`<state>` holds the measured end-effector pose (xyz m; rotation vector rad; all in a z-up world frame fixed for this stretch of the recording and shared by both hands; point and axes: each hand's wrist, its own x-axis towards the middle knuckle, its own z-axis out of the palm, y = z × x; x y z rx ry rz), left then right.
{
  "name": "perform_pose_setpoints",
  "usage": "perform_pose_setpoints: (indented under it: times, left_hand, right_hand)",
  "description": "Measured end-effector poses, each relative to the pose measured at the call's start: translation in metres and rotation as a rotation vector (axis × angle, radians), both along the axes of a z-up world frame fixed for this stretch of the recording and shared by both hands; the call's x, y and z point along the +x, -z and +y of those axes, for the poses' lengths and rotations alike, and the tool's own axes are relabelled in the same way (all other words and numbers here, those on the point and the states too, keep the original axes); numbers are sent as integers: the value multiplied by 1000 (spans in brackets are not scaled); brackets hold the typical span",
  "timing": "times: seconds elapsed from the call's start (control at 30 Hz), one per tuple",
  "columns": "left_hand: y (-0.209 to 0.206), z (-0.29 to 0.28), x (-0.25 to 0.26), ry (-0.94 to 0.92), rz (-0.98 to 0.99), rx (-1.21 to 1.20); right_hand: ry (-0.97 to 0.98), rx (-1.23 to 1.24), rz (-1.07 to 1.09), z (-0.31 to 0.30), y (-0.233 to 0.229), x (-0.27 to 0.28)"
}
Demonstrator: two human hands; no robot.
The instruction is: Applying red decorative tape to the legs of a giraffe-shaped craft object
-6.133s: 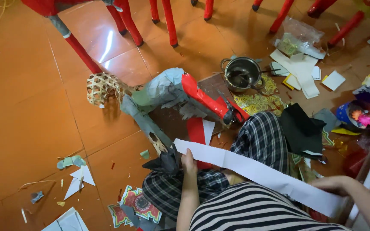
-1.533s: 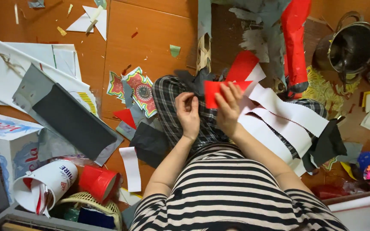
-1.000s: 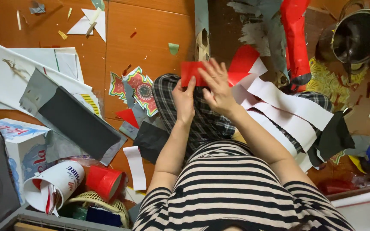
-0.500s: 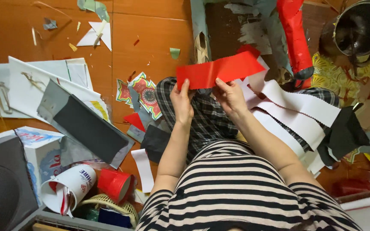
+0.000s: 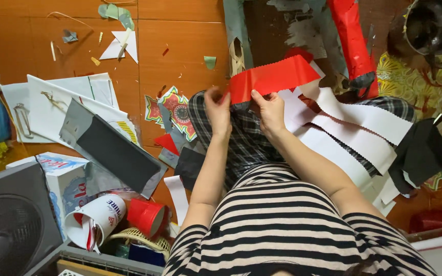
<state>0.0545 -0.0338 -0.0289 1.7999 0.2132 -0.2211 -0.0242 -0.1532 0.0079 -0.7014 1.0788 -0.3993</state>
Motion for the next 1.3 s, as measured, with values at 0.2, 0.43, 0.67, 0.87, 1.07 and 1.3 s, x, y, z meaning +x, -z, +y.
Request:
perform_pose_setpoints:
  times: [0.2, 0.43, 0.67, 0.87, 1.07, 1.3]
  left_hand:
    - [-110, 0, 6, 537, 57, 336]
    - [-42, -34, 18, 549, 289, 215]
    - [-49, -36, 14, 411, 317, 27]
    - [-60, -37, 13, 384, 346, -9]
    - [-47, -38, 13, 386, 360, -36]
    - [-43, -45, 5, 376, 330, -82]
  right_hand:
    - [10, -12, -3, 2, -3, 0]
    - [17, 11, -15, 0, 9, -5]
    - [-705, -402, -49, -1, -17, -52]
    - [-591, -59, -130, 11, -19, -33]
    - [-486, 186, -107, 8, 11, -32]
    - [-600, 94, 147, -11, -12, -33]
